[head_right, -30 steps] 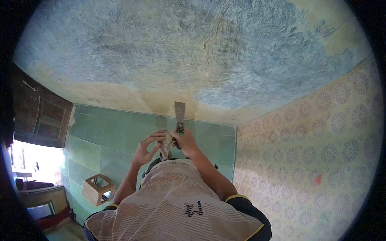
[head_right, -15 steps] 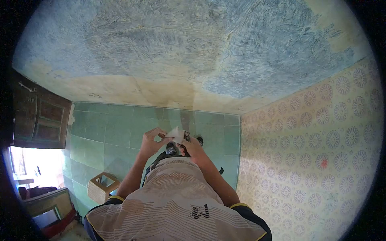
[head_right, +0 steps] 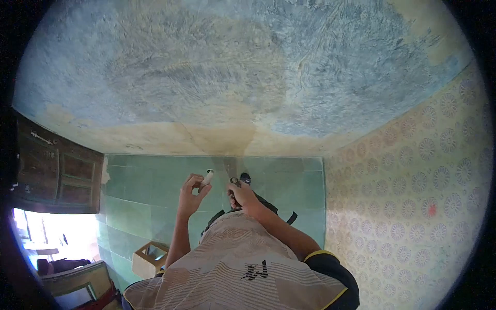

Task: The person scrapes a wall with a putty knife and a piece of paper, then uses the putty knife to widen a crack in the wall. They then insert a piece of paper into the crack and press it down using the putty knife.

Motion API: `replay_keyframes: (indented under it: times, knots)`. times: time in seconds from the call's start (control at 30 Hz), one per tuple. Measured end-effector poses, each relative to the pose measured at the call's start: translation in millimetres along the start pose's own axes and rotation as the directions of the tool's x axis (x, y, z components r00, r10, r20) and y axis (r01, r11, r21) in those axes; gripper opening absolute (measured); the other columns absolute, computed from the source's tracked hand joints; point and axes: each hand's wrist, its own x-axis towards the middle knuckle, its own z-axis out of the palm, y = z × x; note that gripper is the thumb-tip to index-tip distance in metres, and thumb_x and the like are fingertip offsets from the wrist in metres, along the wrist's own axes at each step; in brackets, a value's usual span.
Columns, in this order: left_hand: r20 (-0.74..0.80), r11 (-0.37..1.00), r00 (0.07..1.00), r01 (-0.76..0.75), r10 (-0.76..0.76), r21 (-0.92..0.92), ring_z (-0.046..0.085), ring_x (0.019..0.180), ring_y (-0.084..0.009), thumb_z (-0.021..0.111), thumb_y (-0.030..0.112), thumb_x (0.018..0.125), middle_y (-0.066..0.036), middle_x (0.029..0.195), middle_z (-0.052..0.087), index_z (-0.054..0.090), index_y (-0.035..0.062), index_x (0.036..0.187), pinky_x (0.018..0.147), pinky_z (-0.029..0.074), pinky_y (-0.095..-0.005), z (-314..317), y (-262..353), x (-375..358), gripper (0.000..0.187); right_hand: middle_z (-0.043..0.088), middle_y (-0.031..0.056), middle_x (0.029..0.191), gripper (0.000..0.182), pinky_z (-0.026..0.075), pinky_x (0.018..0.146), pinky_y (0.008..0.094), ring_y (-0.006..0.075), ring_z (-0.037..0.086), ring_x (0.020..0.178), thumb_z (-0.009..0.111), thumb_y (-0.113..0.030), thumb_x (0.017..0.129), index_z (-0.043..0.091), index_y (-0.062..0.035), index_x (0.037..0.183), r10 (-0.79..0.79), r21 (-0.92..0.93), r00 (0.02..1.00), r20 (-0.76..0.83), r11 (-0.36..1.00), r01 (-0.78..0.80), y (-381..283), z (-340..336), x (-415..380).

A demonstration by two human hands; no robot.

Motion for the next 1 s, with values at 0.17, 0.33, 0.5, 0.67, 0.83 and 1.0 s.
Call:
replay_keyframes:
  times: [0.17, 0.33, 0.5, 0.67, 0.83, 1.0]
  knots:
    - [-0.102, 1.0, 0.995, -0.007, 0.008, 0.004, 0.064, 0.09, -0.0225, 0.073, 0.01, 0.091, -0.012, 0.109, 0.066, 0.059, -0.0001, 0.102, 0.079, 0.053, -0.033, -22.5, 5.6, 42.0, 0.02, 0.055, 0.0009, 0.066, 0.028, 0.041, 0.046, 0.0294, 0.0098, 0.053, 0.053, 0.06, -0.028, 0.102, 0.055, -0.009, 0.082, -0.12, -0.177, 0.993, -0.005, 0.977, 0.118, -36.7, -1.1, 66.5]
    - [-0.135, 0.989, 0.983, 0.135, -0.127, 0.052, 0.065, 0.092, -0.0211, 0.067, 0.011, 0.096, -0.012, 0.118, 0.066, 0.056, -0.0014, 0.105, 0.08, 0.054, -0.0329, -48.4, 15.1, 87.9, 0.019, 0.054, 0.0001, 0.066, 0.032, 0.042, 0.048, 0.0303, 0.0114, 0.053, 0.05, 0.059, -0.034, 0.102, 0.055, -0.007, 0.087, -0.326, -0.302, 0.929, 0.177, 0.88, 0.366, -103.8, 22.8, 80.0]
    - [-0.042, 0.939, 0.993, 0.09, -0.11, -0.333, 0.059, 0.077, -0.0143, 0.056, 0.008, 0.103, -0.01, 0.102, 0.063, 0.045, -0.0014, 0.113, 0.069, 0.05, -0.0289, -47.8, 18.9, 142.9, 0.018, 0.056, 0.0021, 0.074, 0.023, 0.045, 0.054, 0.0308, 0.0115, 0.053, 0.056, 0.055, -0.027, 0.105, 0.052, -0.0057, 0.113, -0.556, 0.037, 0.783, 0.279, 0.821, 0.57, -132.1, 24.2, 90.8]
    - [0.079, 0.938, 0.997, 0.019, 0.009, -0.347, 0.047, 0.066, -0.009, 0.056, 0.015, 0.104, -0.002, 0.088, 0.051, 0.046, 0.0033, 0.114, 0.058, 0.041, -0.026, -26.5, 17.1, 195.2, 0.018, 0.061, 0.0107, 0.097, 0.041, 0.051, 0.078, 0.037, 0.0187, 0.063, 0.085, 0.056, -0.021, 0.104, 0.043, -0.0046, 0.14, -0.846, -0.361, 0.533, 0.001, 0.497, 0.789, -160.3, 28.1, 65.4]
    - [0.374, 0.917, 0.927, 0.114, 0.04, -0.382, 0.042, 0.062, -0.0067, 0.054, 0.028, 0.107, 0.001, 0.085, 0.046, 0.047, 0.0052, 0.109, 0.055, 0.034, -0.0239, -11.9, 40.4, 246.5, 0.024, 0.065, 0.0151, 0.107, 0.049, 0.052, 0.083, 0.0398, 0.03, 0.066, 0.094, 0.059, -0.019, 0.102, 0.045, -0.0106, 0.148, -0.904, -0.6, 0.408, -0.13, 0.4, 0.693, -163.4, 34.6, 65.7]
    - [0.606, 0.824, 0.794, 0.309, 0.052, -0.475, 0.05, 0.08, -0.0081, 0.044, 0.056, 0.105, 0.001, 0.101, 0.057, 0.052, 0.0025, 0.137, 0.065, 0.042, -0.0242, 4.4, 40.1, 270.6, 0.063, 0.065, 0.0219, 0.114, 0.049, 0.051, 0.092, 0.0409, 0.0385, 0.064, 0.1, 0.056, -0.012, 0.102, 0.046, -0.0068, 0.15, -0.918, -0.597, 0.259, -0.301, 0.393, 0.699, -154.1, 81.4, 69.0]
